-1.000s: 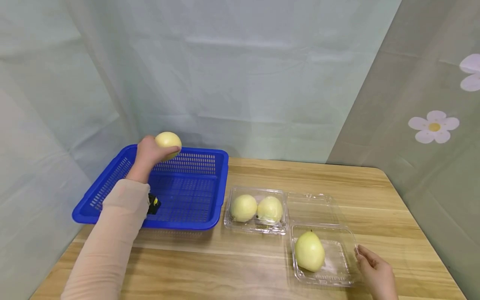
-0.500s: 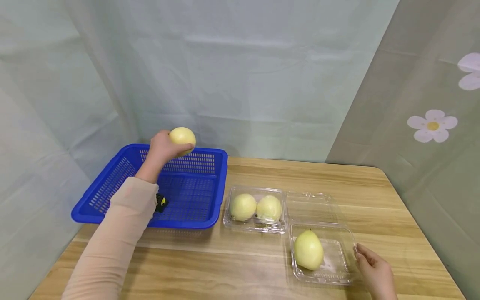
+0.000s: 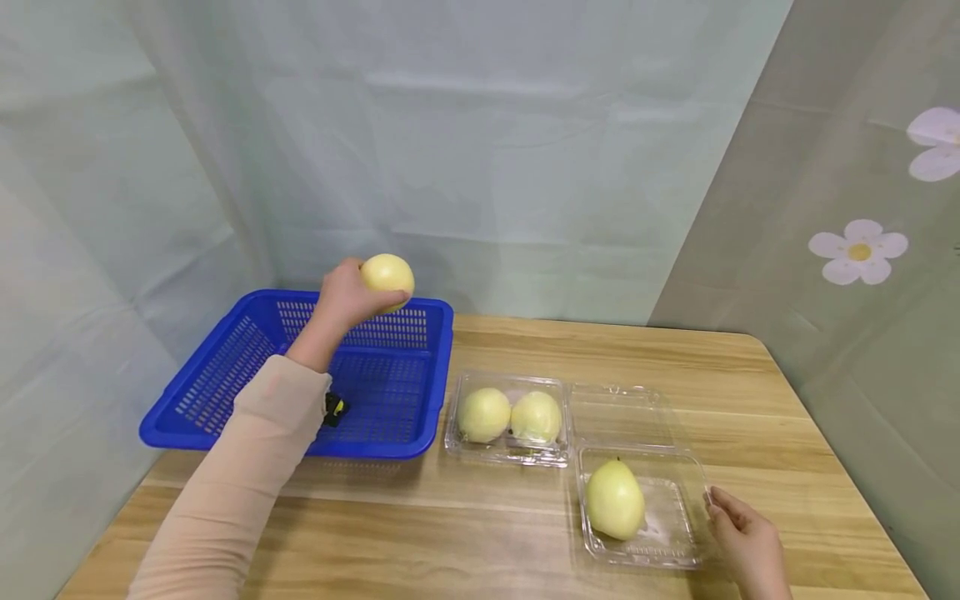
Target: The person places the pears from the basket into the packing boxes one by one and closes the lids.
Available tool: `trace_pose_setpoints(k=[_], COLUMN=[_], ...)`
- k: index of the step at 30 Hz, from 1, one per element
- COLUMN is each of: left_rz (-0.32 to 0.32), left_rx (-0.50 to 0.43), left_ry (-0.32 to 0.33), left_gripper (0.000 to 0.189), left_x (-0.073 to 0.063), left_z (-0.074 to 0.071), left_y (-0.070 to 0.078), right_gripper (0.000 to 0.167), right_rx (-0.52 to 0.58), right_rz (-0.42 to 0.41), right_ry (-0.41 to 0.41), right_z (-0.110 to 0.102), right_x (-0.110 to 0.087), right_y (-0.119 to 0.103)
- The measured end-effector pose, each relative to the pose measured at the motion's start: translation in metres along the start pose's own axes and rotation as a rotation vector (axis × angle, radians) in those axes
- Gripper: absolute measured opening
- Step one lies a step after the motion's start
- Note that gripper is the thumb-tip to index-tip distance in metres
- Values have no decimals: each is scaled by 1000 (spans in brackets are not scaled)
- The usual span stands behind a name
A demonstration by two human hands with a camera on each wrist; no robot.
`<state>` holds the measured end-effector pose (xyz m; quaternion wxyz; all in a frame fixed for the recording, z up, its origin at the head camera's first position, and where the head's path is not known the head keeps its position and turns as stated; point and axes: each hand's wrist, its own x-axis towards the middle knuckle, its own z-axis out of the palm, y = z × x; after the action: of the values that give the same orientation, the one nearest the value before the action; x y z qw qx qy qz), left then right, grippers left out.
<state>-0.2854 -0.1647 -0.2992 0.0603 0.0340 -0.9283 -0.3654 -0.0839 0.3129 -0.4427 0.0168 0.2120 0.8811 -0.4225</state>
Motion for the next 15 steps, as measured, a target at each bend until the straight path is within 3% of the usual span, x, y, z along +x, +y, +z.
trace_pose_setpoints(k=[15], left_rz=[67], left_rx=[-30], left_ry=[-36], left_gripper=[79], left_x=[-16], left_z=[16], left_y=[27], right_gripper=[40], right_rx=[21], right_rz=[-2], right_ry=[18], right_z=[0], right_x=[-1], right_y=[1])
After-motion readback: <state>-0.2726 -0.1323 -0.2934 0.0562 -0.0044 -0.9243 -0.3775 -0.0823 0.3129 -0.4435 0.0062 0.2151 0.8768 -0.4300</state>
